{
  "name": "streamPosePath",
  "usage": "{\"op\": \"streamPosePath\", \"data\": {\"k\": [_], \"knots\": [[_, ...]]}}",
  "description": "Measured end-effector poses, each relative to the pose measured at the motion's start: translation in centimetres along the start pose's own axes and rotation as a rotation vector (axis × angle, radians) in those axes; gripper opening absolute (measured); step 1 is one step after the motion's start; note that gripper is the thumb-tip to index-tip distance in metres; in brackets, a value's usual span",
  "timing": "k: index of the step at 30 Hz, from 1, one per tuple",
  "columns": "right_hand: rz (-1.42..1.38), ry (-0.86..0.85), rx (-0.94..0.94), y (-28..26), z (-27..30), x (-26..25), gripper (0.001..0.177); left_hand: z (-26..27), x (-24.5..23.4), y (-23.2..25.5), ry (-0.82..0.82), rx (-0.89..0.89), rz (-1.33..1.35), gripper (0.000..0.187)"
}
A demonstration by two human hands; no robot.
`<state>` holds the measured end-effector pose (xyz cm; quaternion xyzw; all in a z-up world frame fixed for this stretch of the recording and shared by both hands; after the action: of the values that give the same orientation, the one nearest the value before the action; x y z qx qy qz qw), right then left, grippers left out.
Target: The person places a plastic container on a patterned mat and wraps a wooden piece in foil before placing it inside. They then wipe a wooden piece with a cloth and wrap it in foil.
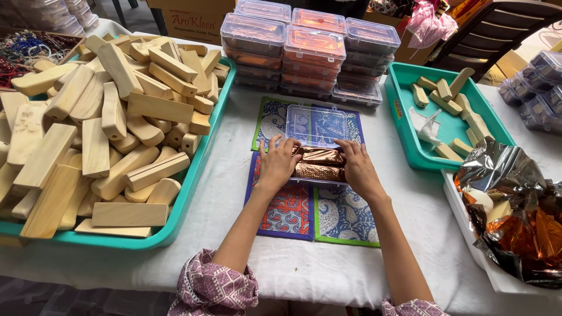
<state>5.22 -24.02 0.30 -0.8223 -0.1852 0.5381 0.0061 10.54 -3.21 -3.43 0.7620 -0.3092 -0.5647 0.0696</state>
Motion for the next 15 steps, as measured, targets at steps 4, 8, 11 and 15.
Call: {"op": "streamPosePath", "data": {"k": [4, 8, 11, 15], "knots": [[0.023, 0.033, -0.047, -1.2, -0.2, -1.1, 0.071, 0.0, -0.7, -0.3, 0.099, 0.038, -0.102, 0.028], [-0.044, -0.028, 0.073, -0.5, -0.4, -0.5, 0.066, -0.3, -0.5, -0.9, 0.146, 0.061, -0.088, 0.018], [0.032, -0.041, 0.099, -0.6, -0.3, -0.5, 0.061, -0.5, -0.3, -0.9, 0.155, 0.081, -0.141, 0.015], [0.11, -0.043, 0.112, 0.1, -0.2, 0.2, 0.053, -0.5, 0.4, -1.4, 0.134, 0.084, -0.192, 0.02]]}}
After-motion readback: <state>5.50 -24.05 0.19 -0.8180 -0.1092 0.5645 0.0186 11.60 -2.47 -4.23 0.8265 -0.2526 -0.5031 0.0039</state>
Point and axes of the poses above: each hand's wrist, its own z-axis away from the middle knuckle, its own x-axis out of the palm, y = z × x, the point moved 6 cm from there along -z, towards the middle knuckle, and after that the axes turned 2 degrees about y, right-handed, at the moved point
